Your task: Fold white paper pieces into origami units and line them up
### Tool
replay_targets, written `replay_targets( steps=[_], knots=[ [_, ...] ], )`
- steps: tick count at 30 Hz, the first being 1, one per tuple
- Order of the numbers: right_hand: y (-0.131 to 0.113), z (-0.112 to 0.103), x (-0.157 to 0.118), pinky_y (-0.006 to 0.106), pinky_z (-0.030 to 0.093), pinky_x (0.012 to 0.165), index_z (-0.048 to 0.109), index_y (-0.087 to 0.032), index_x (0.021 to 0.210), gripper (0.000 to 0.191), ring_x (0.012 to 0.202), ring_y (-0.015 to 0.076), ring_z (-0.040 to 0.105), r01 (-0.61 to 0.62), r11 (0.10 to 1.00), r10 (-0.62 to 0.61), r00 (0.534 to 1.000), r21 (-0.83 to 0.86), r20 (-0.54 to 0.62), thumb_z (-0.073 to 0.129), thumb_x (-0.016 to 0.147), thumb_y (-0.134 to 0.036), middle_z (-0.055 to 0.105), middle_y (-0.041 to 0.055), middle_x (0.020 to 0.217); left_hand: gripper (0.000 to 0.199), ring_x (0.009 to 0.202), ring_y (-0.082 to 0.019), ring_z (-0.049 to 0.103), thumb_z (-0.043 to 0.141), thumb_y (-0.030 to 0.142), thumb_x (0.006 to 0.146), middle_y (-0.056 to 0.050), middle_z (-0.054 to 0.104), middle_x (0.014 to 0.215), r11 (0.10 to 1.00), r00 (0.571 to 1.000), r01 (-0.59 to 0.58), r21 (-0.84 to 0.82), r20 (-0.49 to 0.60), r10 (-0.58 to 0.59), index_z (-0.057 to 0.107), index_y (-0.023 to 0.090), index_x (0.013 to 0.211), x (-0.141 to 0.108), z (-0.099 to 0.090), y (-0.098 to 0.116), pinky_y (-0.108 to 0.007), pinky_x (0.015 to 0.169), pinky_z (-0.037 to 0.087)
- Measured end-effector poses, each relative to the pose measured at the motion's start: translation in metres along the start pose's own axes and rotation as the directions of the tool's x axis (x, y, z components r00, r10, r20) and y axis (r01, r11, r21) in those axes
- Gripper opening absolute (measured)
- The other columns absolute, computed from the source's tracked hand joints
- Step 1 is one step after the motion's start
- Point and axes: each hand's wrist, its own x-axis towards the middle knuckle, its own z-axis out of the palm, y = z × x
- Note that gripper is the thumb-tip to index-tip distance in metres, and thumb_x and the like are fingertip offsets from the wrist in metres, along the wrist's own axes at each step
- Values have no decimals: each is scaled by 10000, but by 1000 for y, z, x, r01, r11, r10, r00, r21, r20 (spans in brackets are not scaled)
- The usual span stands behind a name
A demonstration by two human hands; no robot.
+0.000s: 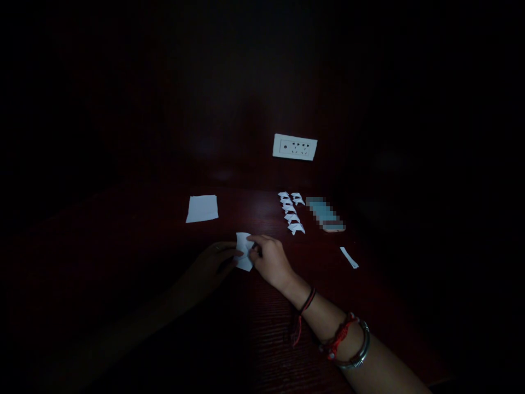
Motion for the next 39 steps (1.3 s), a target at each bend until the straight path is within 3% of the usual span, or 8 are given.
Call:
replay_targets(
  steps=[17,23,29,39],
  knots=[
    [0,2,-1,221,424,629,583,-155,969,285,645,107,539,-88,994,89,996,66,-20,470,709,-127,604,24,751,200,924,-179,481,469,111,769,-45,538,982,993,995,96,-72,35,-94,565,166,936,-2,-11,13,-338,830,379],
    [2,1,-1,233,432,640,476,-169,1114,438,650,105,536,-90,986,103,991,139,-89,529,679,-182,580,25,808,198,894,-157,492,502,99,745,-26,533,955,990,994,107,-93,43,-103,542,175,923,0,-16,15,-292,796,395],
    [8,-1,0,217,418,607,570,-161,898,246,606,103,509,-144,977,159,983,157,-90,495,664,-151,553,-9,672,146,818,-131,509,450,81,763,0,530,875,992,995,95,-79,43,-92,519,181,844,1,-20,19,-256,735,408],
    [14,-1,0,215,415,600,552,-173,870,236,602,96,509,-169,974,175,984,154,-26,509,642,-132,543,-19,684,225,903,-186,466,422,70,763,-43,507,983,996,997,63,56,45,-66,509,169,945,-2,-16,22,-339,785,373]
  ],
)
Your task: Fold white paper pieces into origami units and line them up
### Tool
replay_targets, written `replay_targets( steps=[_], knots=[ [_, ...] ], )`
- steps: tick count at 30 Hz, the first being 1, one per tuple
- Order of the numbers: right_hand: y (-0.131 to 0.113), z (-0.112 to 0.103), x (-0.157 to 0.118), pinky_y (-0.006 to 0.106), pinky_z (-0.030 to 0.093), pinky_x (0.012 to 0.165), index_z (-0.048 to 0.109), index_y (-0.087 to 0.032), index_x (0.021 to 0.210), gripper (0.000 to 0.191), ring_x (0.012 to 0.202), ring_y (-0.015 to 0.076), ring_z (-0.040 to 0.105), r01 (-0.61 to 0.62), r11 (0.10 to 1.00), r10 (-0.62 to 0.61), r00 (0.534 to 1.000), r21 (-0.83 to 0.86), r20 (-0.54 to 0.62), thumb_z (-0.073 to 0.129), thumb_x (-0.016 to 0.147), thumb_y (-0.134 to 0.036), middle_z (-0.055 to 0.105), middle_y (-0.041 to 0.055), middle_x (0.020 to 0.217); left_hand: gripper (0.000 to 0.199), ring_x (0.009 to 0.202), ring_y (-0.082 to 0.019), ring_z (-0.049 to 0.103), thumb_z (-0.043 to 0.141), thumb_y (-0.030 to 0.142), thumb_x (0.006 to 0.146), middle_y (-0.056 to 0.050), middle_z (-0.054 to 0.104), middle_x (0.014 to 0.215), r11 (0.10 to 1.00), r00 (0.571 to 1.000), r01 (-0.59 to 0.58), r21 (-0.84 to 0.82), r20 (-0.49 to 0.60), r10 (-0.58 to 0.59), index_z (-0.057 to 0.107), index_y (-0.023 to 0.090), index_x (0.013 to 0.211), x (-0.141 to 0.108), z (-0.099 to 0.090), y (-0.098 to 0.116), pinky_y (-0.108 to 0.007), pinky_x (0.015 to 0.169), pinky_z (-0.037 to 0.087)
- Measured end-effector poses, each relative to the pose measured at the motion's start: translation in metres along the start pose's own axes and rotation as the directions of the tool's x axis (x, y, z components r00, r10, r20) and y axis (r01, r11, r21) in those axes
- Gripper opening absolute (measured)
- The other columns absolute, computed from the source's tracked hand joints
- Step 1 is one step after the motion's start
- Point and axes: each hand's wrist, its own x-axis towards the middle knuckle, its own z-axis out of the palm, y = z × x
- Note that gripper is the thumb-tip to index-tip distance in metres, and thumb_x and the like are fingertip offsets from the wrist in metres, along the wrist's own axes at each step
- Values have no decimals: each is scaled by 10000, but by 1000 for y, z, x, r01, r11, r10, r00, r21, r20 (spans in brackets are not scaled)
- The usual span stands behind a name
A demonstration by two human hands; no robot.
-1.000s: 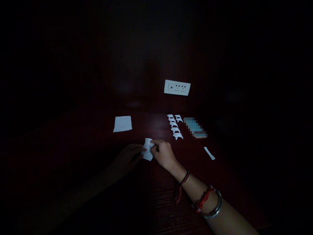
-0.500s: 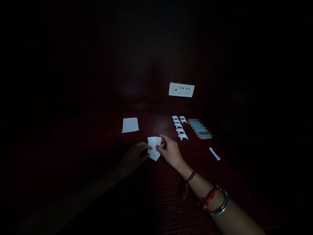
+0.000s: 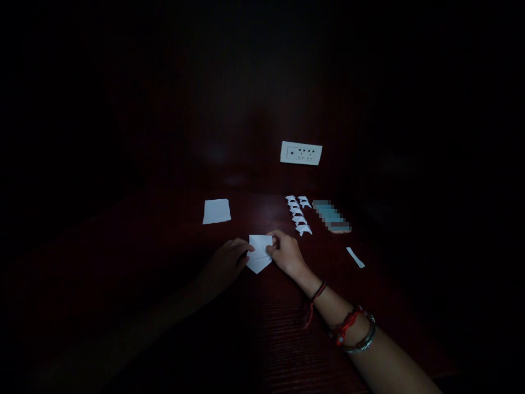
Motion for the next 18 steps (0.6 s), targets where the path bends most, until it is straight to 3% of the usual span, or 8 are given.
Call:
replay_targets(
  steps=[6,10,14,18],
  knots=[
    [-12,-1,-9,223,431,627,478,-156,1060,409,618,99,537,9,998,-10,1000,62,10,531,654,-150,578,-7,694,237,897,-187,473,411,47,766,-37,532,967,997,998,-50,51,38,48,539,169,923,2,-3,5,-334,774,377],
    [-19,-4,-15,233,425,626,490,-158,1091,407,620,107,536,49,997,-46,998,-56,49,505,684,-155,581,2,694,239,881,-184,485,388,61,786,-53,535,966,997,998,-46,62,42,44,540,157,944,1,-4,5,-332,777,385],
    [-16,-4,-14,238,427,616,494,-157,1089,405,600,112,536,1,997,2,999,-84,40,503,685,-151,575,-3,669,228,900,-187,483,388,81,798,-60,536,973,998,999,-31,62,35,29,540,153,953,1,-4,5,-338,794,384],
    [-13,-4,-13,242,431,650,490,-138,1091,411,610,114,545,-46,997,47,999,-54,22,502,680,-143,577,-8,644,201,868,-187,497,412,94,803,-63,558,942,988,988,-124,93,109,113,558,145,932,1,-7,13,-344,788,393]
  ],
)
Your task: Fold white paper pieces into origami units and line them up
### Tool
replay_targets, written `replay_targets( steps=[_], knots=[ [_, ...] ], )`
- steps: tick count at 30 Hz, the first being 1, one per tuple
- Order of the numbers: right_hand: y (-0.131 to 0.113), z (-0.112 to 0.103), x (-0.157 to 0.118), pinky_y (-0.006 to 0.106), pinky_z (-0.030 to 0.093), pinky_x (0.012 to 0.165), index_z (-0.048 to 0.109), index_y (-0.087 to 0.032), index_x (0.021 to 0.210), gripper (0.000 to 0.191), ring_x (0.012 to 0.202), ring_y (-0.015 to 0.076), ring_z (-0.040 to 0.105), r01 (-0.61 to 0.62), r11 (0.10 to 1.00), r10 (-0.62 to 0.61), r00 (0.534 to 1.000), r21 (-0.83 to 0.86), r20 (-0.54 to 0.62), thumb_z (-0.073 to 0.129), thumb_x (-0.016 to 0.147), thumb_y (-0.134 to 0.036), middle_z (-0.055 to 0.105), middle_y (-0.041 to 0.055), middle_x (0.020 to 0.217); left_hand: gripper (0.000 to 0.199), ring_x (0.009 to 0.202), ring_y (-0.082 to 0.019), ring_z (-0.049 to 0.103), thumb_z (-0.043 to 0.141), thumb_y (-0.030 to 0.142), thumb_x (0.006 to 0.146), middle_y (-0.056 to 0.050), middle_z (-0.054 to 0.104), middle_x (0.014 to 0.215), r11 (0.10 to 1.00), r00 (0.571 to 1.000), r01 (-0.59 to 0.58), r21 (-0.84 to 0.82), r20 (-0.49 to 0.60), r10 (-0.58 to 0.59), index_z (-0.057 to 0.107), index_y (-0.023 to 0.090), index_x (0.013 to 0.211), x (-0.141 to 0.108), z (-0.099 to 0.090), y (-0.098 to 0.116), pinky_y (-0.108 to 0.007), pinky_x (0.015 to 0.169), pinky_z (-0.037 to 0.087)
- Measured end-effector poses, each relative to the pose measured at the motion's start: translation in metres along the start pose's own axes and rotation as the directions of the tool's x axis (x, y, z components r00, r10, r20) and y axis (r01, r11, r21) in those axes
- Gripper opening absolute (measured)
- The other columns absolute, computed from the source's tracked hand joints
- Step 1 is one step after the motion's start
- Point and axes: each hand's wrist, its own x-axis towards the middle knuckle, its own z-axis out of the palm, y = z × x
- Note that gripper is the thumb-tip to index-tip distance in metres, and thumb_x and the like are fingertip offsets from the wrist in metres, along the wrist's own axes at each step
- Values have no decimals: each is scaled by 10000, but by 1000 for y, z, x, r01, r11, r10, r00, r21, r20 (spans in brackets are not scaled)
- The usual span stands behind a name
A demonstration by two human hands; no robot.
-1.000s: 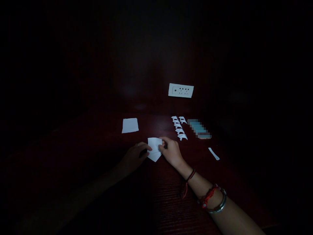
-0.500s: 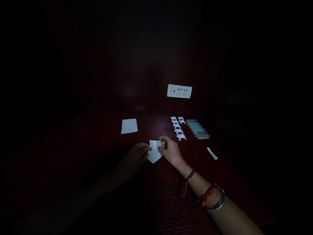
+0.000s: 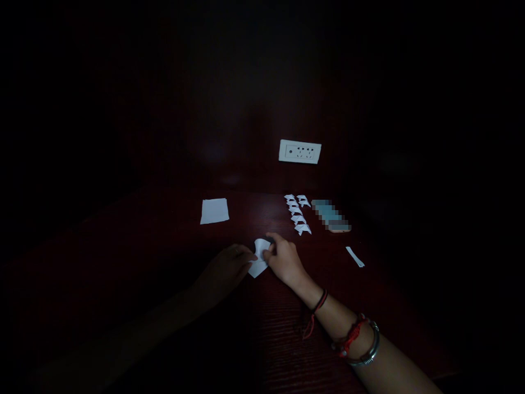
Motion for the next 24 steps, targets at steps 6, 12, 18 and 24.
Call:
replay_targets(
  steps=[6,12,18,24],
  knots=[
    [0,0,0,238,432,641,497,-142,1088,412,599,113,552,-40,999,40,999,7,-11,506,676,-139,586,-12,625,213,904,-191,492,405,99,810,-73,557,993,999,999,-35,-8,2,35,561,135,952,-4,3,4,-343,806,395],
    [-2,-1,-2,245,429,664,502,-150,1084,408,612,116,559,-6,1000,6,1000,11,-3,512,676,-137,602,-9,635,254,987,-172,456,385,114,815,-49,520,1076,990,997,-60,-130,-66,52,517,165,1026,-9,7,1,-339,872,365],
    [0,1,-2,239,432,658,504,-155,1081,396,630,117,565,1,1000,-1,1000,19,3,506,685,-144,614,2,680,323,997,-183,453,373,88,799,-57,514,1086,985,997,-62,-158,-59,53,467,175,1096,-11,5,-1,-358,860,371],
    [-3,-2,-2,216,424,613,565,-181,989,307,604,108,558,27,1000,-26,999,-11,43,498,693,-136,613,0,679,303,934,-223,470,379,93,785,-89,535,1024,1000,1000,21,-4,-20,-21,491,139,1063,-16,7,3,-391,810,380]
  ],
)
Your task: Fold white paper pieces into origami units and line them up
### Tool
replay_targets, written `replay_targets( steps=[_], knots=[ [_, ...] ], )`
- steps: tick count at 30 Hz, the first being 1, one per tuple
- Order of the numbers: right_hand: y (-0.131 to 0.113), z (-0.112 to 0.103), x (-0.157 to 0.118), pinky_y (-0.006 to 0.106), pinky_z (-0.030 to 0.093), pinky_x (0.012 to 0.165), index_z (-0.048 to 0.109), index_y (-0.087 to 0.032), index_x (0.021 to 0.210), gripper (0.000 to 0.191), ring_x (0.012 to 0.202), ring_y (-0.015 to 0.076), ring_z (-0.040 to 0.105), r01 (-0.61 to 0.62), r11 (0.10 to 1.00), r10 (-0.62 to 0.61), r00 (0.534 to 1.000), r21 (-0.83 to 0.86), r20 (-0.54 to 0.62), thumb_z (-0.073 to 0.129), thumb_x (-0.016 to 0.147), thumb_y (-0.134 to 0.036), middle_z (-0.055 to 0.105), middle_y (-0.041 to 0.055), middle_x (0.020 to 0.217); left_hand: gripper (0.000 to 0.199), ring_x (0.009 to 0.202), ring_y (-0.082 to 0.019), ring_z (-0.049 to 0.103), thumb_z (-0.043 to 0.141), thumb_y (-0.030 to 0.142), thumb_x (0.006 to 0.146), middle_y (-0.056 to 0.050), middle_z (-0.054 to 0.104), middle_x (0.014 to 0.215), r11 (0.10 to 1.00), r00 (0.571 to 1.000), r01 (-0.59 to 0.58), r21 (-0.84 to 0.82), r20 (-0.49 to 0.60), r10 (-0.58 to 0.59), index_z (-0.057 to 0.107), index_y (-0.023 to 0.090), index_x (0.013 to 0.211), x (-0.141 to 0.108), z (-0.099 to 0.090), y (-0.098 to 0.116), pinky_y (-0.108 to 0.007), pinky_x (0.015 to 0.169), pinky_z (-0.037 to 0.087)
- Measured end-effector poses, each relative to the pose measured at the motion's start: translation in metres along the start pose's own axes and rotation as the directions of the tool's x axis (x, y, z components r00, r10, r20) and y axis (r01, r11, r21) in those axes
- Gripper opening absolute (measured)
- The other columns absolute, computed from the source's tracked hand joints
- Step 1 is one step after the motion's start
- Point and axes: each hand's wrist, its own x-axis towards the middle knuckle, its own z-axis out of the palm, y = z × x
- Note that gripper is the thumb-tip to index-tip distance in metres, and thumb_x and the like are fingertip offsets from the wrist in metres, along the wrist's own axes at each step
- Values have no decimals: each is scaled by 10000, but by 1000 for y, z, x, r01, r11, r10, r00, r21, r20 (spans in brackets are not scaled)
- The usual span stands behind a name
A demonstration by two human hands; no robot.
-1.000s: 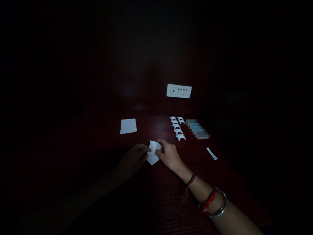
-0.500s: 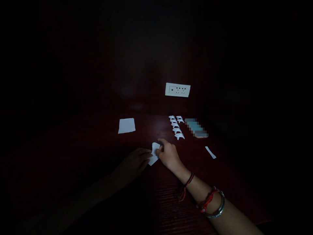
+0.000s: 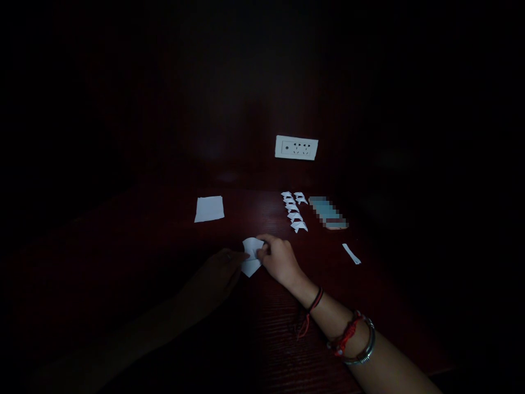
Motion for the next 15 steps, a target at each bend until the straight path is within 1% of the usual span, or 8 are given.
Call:
replay_targets(
  steps=[3,6,10,15],
  knots=[
    [-3,-1,-1,213,416,609,573,-200,959,290,606,107,557,35,999,-34,999,-35,8,501,688,-129,609,-9,680,273,939,-221,460,387,90,778,-91,516,1031,1000,1000,25,10,18,-25,512,133,1016,0,0,5,-372,807,386],
    [-4,-2,-2,209,403,586,579,-205,908,240,597,107,552,57,996,-57,998,-62,10,496,693,-138,601,-12,668,263,907,-204,474,383,87,781,-77,519,1000,998,998,57,-40,11,-56,520,148,997,1,0,7,-347,788,402],
    [-6,-2,-2,205,386,564,578,-200,871,198,579,105,540,67,995,-66,998,-78,12,494,699,-148,591,-13,653,258,898,-205,481,401,82,775,-63,539,981,993,996,89,-75,6,-88,532,159,983,2,1,3,-357,795,401],
    [-5,-2,-2,196,380,561,576,-195,861,193,584,97,535,80,995,-78,997,-65,27,496,694,-137,595,-14,671,259,889,-199,498,385,100,804,-66,532,1007,990,995,99,-101,-21,-101,494,161,1030,2,5,-2,-358,790,411]
  ],
)
